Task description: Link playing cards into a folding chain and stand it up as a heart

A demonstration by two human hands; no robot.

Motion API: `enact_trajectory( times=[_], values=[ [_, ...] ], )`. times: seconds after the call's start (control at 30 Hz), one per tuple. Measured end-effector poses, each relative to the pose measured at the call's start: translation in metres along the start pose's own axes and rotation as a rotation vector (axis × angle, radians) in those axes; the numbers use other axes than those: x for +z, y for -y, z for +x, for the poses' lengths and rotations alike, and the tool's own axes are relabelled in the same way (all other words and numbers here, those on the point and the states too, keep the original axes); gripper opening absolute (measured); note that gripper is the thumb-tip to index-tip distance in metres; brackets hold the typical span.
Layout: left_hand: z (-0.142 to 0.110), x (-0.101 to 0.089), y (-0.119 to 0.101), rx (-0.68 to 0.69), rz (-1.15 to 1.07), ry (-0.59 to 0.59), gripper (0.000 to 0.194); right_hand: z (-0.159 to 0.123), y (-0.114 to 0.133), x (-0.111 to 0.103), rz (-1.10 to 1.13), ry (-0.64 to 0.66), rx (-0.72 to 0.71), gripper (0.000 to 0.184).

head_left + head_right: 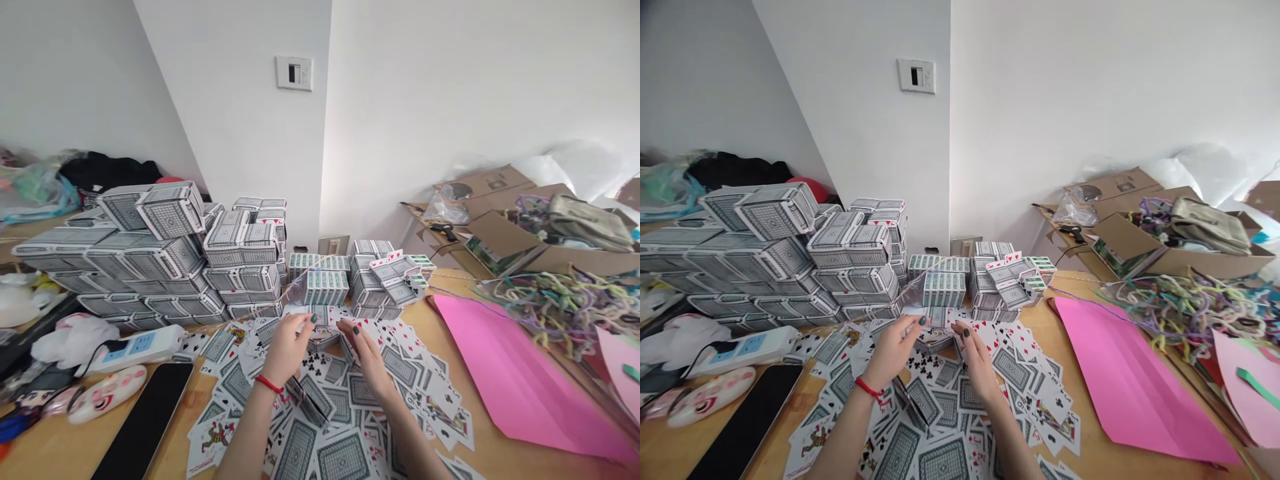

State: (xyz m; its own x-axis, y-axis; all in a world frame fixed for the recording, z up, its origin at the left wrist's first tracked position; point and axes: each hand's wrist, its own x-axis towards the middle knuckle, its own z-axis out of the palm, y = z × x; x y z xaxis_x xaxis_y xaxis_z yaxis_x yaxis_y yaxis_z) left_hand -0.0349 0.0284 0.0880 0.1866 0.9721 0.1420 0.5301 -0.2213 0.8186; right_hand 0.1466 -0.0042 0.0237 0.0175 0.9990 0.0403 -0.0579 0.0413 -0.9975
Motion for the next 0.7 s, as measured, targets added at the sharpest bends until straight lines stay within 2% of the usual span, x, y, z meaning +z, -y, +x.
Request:
enact_trajectory(
  times=[0.17, 0.27, 0.33, 0.53, 0.6, 0.7],
  values=[
    [0.005, -0.028, 0.018, -0.2, -0.482, -0.082, 0.042, 0.01, -0.008, 0.01, -0.187, -0.063, -0.005, 0.039],
    [0.005, -0.037, 0.027, -0.271, -0.601, -0.163, 0.041, 0.009, -0.008, 0.015, -0.216, -0.121, -0.019, 0.037],
    [0.004, -0.043, 0.031, -0.295, -0.616, -0.174, 0.04, 0.007, -0.006, 0.017, -0.166, -0.13, -0.001, 0.039],
    [0.0, -0.06, 0.039, -0.36, -0.585, -0.145, 0.038, -0.001, -0.001, 0.005, 0.199, -0.151, 0.091, 0.043],
    [0.0, -0.064, 0.038, -0.339, -0.541, -0.118, 0.035, -0.005, 0.001, 0.001, 0.159, -0.111, 0.087, 0.042],
    [-0.001, -0.062, 0.027, -0.228, -0.367, -0.032, 0.029, -0.013, 0.006, -0.001, -0.135, -0.048, 0.035, 0.045]
  ],
)
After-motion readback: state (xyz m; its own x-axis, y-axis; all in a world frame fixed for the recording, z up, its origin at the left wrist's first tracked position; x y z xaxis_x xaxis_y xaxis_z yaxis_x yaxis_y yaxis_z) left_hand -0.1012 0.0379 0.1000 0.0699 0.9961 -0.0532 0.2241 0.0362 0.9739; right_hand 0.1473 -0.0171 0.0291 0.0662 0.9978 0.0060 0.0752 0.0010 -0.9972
